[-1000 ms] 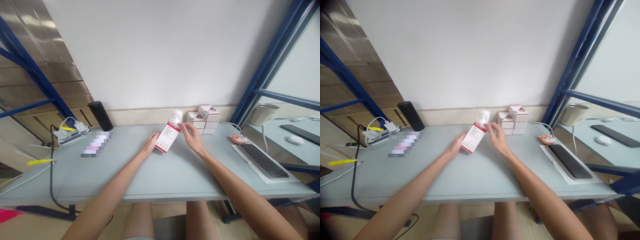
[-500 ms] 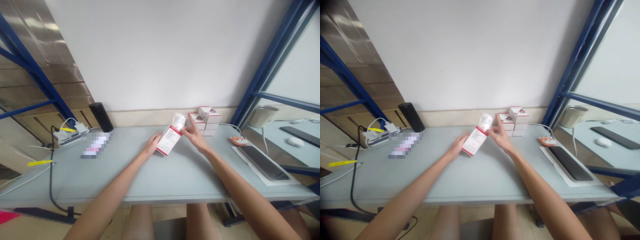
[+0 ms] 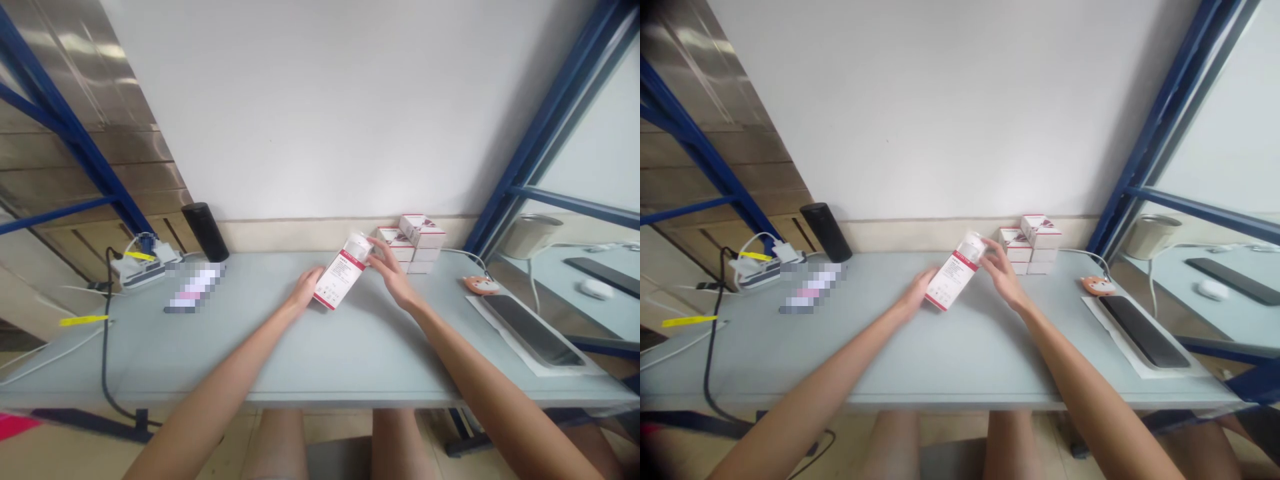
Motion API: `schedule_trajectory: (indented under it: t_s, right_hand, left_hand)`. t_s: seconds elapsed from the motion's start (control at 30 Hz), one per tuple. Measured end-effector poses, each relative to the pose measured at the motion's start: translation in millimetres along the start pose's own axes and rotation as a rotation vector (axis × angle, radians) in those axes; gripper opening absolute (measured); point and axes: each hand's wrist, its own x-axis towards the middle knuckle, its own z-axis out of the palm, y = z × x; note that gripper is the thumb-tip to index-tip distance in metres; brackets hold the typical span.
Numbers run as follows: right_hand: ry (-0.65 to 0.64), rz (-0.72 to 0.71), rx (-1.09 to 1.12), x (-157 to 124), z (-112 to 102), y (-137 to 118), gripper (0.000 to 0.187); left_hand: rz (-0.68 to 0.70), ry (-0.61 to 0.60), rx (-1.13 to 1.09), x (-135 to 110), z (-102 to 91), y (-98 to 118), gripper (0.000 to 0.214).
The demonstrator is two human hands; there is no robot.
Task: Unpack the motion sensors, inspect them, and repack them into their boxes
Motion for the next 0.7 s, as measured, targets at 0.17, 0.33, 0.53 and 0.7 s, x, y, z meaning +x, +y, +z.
schedule_trajectory:
  t_s: [0.17,0.33,0.53,0.7]
  right_hand:
    - [0.024,-0.072,-0.193,3,5,15,0.036]
    - [-0.036,-0.117,-0.282,0,11,19,0.040]
    - [0.121,-0.090,-0.056,0,25,22,0.055]
    - [0.165,-0.083,0.074,-1,27,15,0.065]
  left_hand:
    - [0.009,-0.003,-0.024,4,-1.4,-1,0.041]
    - [0.062,0.015,0.004,5,-1.6,0,0.037]
    - [0.188,0.054,0.119,6,2.4,-8,0.043]
    - [0.485,0.006,0.226,1,5.6,-8,0.061]
